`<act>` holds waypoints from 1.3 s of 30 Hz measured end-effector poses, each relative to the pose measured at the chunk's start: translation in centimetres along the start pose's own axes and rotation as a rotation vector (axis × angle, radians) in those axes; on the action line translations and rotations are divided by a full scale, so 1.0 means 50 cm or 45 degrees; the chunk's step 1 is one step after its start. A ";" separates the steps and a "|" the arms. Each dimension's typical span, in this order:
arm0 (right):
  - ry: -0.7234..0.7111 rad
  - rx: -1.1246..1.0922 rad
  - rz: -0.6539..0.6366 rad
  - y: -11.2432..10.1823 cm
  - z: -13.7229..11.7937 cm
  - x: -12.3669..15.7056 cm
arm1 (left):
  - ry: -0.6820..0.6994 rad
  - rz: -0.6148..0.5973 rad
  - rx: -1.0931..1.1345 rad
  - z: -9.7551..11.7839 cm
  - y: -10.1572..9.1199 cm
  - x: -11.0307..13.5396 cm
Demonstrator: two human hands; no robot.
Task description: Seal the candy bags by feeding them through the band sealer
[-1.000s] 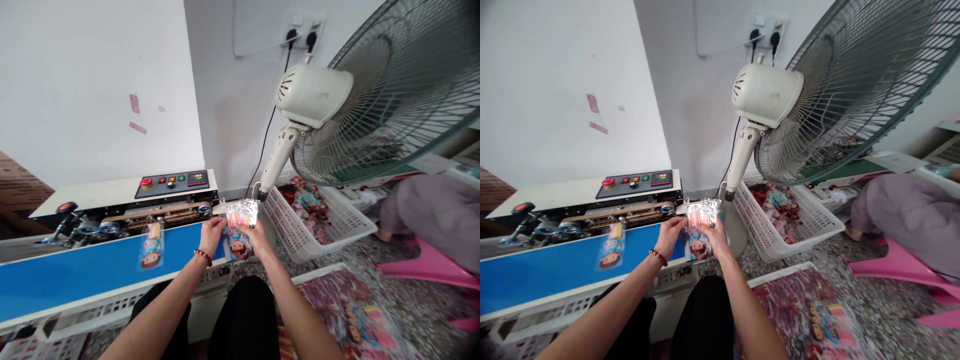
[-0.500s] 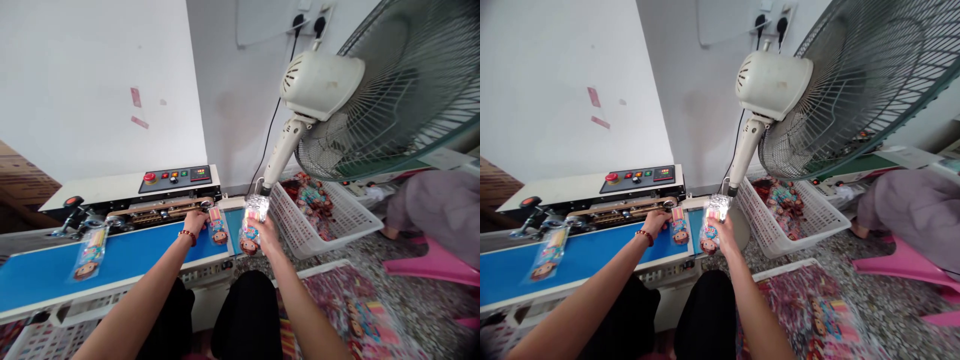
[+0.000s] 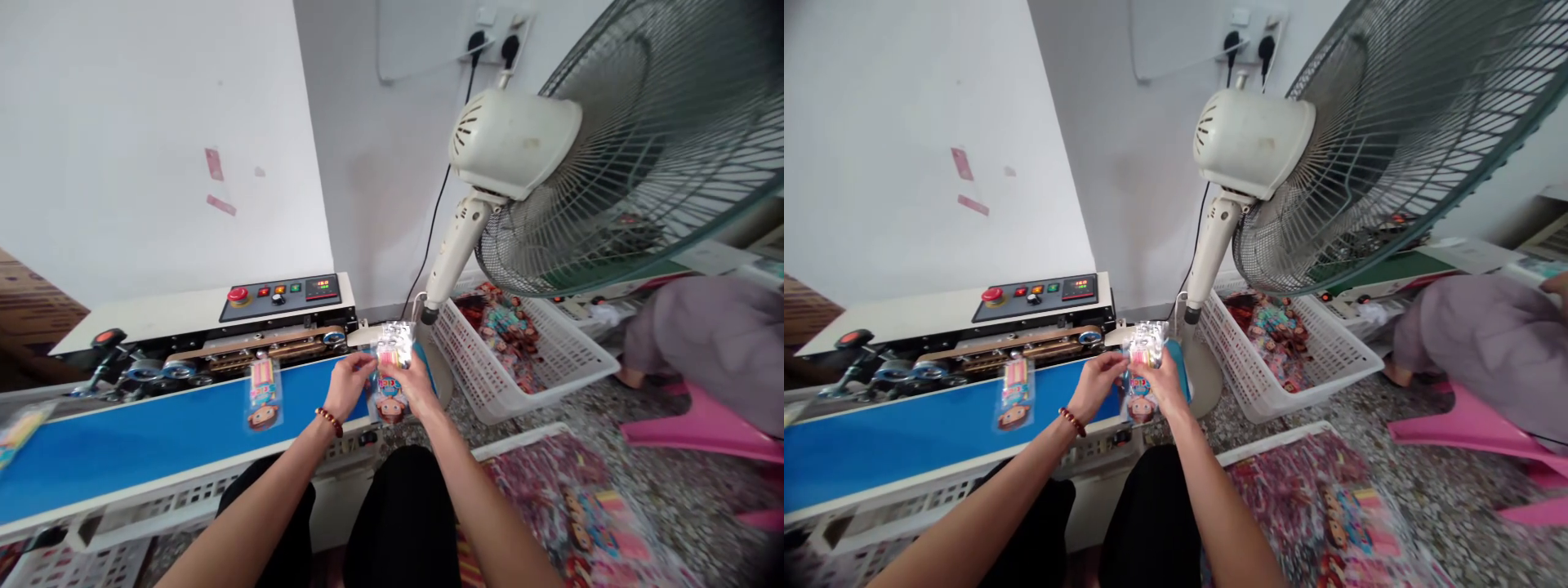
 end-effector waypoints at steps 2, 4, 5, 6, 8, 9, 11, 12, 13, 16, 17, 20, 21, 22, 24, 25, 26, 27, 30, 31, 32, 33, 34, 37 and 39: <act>0.014 -0.039 -0.005 -0.007 -0.002 0.001 | -0.024 0.022 0.046 0.003 0.014 -0.016; 0.025 -0.118 -0.022 -0.016 -0.006 0.003 | -0.063 0.051 0.040 0.003 0.012 -0.026; 0.026 -0.159 -0.032 -0.020 -0.009 0.004 | -0.080 0.062 0.036 0.003 0.007 -0.028; 0.027 -0.191 -0.041 -0.022 -0.011 0.005 | -0.085 0.068 0.034 0.004 0.003 -0.028; 0.030 -0.209 -0.038 -0.025 -0.013 0.004 | -0.072 0.061 0.029 0.007 -0.002 -0.026; 0.033 -0.201 -0.025 -0.025 -0.011 0.003 | -0.071 0.041 0.029 0.008 -0.002 -0.023; 0.033 -0.179 0.029 -0.022 -0.005 0.000 | -0.093 -0.001 0.048 0.006 0.003 -0.016; 0.031 -0.173 0.062 -0.021 -0.001 -0.002 | -0.114 -0.013 0.067 0.003 0.007 -0.013; 0.026 -0.169 0.095 -0.019 0.004 -0.004 | -0.128 -0.012 0.087 0.000 0.011 -0.011; -0.004 -0.143 0.151 -0.018 0.011 -0.007 | -0.106 0.008 0.100 -0.010 0.020 -0.008; -0.015 -0.134 0.141 -0.018 0.011 -0.007 | -0.097 0.008 0.095 -0.013 0.022 -0.010; -0.015 -0.142 0.061 -0.024 0.005 -0.005 | -0.158 0.019 0.117 -0.013 0.024 -0.018; -0.010 -0.152 0.042 -0.027 0.003 -0.005 | -0.198 0.021 0.136 -0.011 0.024 -0.022; -0.003 -0.161 0.038 -0.029 0.001 -0.005 | -0.239 0.022 0.156 -0.008 0.023 -0.026; 0.013 -0.164 0.068 -0.034 -0.001 -0.008 | -0.305 0.031 0.184 0.000 0.020 -0.033; 0.016 -0.162 0.093 -0.037 -0.001 -0.010 | -0.325 0.038 0.194 0.004 0.017 -0.037; 0.017 -0.160 0.116 -0.038 -0.001 -0.013 | -0.338 0.048 0.198 0.008 0.013 -0.041; 0.017 -0.163 0.138 -0.040 -0.002 -0.016 | -0.348 0.060 0.194 0.011 0.008 -0.045; 0.019 -0.193 0.173 -0.046 -0.005 -0.023 | -0.388 0.100 0.127 0.012 -0.013 -0.060; 0.026 -0.208 0.180 -0.049 -0.006 -0.024 | -0.407 0.118 0.085 0.010 -0.021 -0.067; 0.030 -0.220 0.191 -0.052 -0.006 -0.025 | -0.423 0.142 0.035 0.007 -0.031 -0.074; 0.029 -0.228 0.202 -0.054 -0.006 -0.025 | -0.433 0.168 -0.020 0.004 -0.040 -0.081; 0.024 -0.232 0.212 -0.057 -0.006 -0.025 | -0.440 0.196 -0.077 0.001 -0.051 -0.088; 0.010 -0.230 0.210 -0.056 0.000 -0.023 | -0.439 0.265 -0.237 -0.009 -0.093 -0.103; 0.014 -0.226 0.184 -0.048 0.004 -0.021 | -0.404 0.278 -0.316 -0.016 -0.130 -0.101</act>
Point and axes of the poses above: each hand's wrist, its own x-axis away from the middle knuckle, its own y-axis out of the palm, z = x × y, the point moved 2 cm from there along -x, towards the middle knuckle, and after that the axes turned 8 degrees about -y, right-handed, at the moved point
